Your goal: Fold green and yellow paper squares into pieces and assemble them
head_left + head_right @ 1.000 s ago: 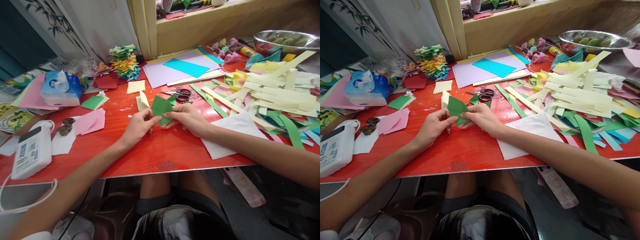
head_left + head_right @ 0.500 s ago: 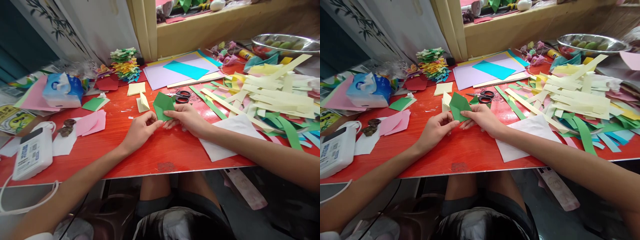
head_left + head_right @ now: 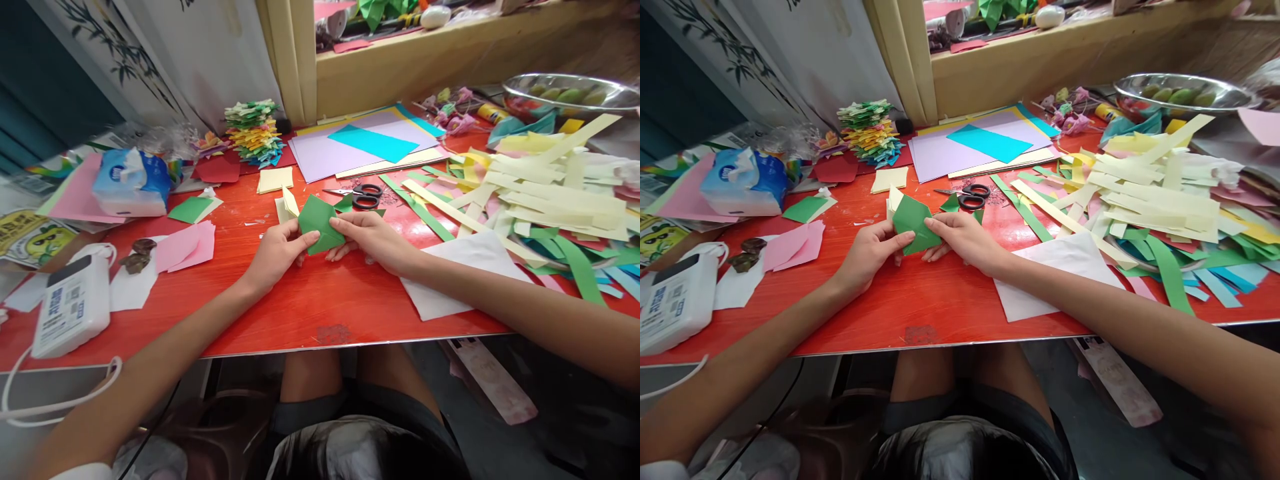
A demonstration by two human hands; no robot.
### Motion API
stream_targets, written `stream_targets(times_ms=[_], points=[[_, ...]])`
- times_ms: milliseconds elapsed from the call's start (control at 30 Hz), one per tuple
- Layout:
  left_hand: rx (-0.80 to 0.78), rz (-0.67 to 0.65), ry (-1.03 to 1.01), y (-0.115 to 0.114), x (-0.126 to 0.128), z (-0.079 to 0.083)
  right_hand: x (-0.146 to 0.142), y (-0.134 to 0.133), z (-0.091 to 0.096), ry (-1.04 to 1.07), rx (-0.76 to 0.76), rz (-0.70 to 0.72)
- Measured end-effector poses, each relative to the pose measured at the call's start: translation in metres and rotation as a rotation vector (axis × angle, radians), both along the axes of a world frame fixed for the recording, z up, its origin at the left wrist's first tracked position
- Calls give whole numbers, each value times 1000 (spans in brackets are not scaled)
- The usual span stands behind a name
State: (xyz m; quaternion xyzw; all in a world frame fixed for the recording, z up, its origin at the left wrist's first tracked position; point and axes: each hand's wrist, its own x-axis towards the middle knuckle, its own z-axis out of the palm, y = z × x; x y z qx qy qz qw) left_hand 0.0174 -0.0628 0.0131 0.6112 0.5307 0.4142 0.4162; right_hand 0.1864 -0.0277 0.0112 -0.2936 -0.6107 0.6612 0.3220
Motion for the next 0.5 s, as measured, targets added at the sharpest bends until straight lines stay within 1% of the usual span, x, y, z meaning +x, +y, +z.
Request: stream_targets(times_ms=[100,200,267,367,500], points=[[-4,-4,-23,2,-2,0,0,1,-2,-3,-18,-24],[37,45,-58,3,-4,-1,0,2,-3,-43,-61,-29],[44,53,-61,4,-5,-2,0,3,-4,-48,-32,-70],[24,26,-65,5,-5,-2,2,4,-4,-42,54,-135],[43,41,-122,6,-5,-1,4,5,-4,-69,69,-103]])
